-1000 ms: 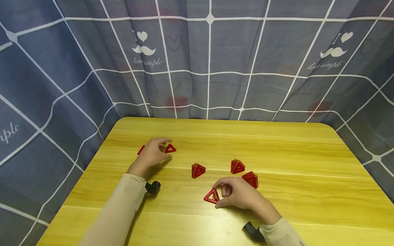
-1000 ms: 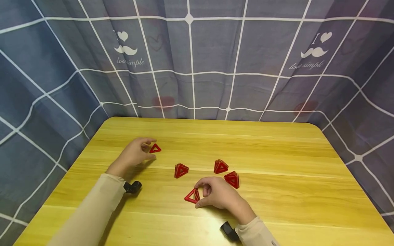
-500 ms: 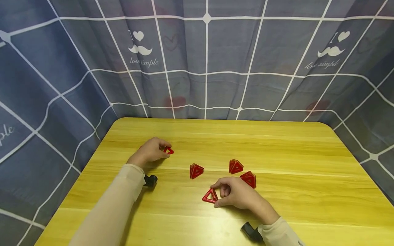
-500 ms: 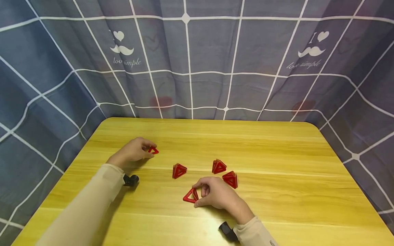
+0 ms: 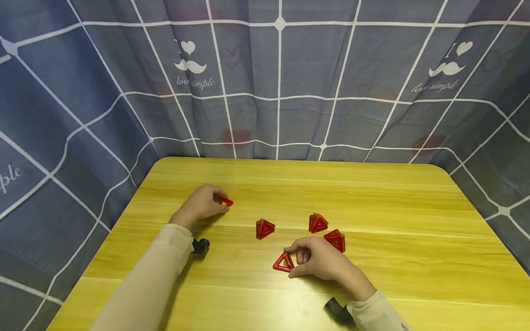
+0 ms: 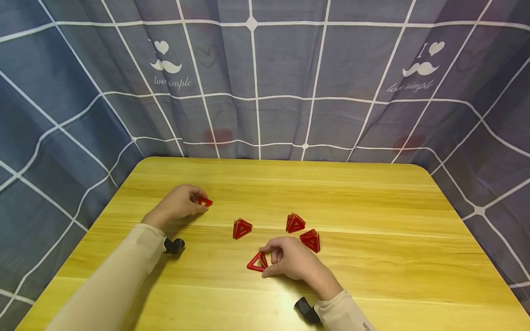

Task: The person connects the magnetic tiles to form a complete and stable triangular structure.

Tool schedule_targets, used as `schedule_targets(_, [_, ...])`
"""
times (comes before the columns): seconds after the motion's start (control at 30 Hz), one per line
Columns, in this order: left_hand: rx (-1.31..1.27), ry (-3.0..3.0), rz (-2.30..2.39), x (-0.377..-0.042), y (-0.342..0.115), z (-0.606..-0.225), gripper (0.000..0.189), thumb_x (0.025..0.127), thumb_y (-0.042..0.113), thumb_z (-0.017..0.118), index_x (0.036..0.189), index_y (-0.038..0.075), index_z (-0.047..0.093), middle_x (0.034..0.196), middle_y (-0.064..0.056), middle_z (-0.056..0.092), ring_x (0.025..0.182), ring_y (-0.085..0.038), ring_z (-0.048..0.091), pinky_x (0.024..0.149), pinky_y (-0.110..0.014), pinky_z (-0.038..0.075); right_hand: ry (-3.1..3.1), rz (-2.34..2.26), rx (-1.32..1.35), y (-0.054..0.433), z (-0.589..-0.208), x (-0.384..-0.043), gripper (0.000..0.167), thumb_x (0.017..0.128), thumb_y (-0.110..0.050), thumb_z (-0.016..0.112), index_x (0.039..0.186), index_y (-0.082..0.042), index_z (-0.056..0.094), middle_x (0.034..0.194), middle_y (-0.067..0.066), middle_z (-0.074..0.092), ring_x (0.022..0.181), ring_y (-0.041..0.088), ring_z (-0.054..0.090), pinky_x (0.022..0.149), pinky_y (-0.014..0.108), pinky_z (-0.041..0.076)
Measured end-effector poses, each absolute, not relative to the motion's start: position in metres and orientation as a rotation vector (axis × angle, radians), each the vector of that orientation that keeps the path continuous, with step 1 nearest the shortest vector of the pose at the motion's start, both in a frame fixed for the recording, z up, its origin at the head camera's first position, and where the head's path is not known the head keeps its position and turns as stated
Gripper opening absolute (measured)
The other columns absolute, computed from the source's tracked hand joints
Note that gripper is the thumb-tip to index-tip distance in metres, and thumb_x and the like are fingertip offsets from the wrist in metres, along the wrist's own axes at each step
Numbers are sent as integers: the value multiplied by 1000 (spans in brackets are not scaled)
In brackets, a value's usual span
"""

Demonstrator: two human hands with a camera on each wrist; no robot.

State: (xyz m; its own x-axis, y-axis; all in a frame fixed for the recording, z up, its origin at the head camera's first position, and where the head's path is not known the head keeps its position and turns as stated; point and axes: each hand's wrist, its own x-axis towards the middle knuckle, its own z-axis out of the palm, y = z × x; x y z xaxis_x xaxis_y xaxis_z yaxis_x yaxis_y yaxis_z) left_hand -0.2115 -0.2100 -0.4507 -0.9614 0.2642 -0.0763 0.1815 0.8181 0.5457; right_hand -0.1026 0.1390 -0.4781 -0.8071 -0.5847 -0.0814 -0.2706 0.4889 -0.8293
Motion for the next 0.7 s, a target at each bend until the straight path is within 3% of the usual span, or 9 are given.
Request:
schedule_targets(0.17, [316,2827,949,-203,-205,-447,38,84,29,83,116,9,74,98,-3,68,86,-21,60,74,-36,52,2389,-1234,-719,139,-478,-103,43,75,-20,91,113,-11,75,76,-3,61,65,6,52,63,25,48])
schedule_targets(0.3, [432,2807,1079,-189,-197,-439,33,82,31,85,110,15,78,99,0,70,82,-18,63,70,-35,52,2385,-1233,-716,139,-478,-103,44,75,-20,91,114,-11,75,75,-4,61,65,6,52,63,25,48])
schedule_targets(0.5, [688,2702,1219,-159,-173,-425,31,80,28,88,108,18,78,100,1,72,85,-18,64,78,-39,54,2379,-1246,-719,140,-477,-103,45,74,-20,91,115,-10,75,75,-5,60,65,8,52,63,25,47])
schedule_targets(0.7, [889,2591,1237,-135,-147,-424,35,81,30,87,112,19,78,103,12,71,91,-15,64,83,-35,54,2373,-1253,-718,140,-477,-103,48,72,-22,92,115,-10,76,75,-5,61,65,8,53,63,26,49])
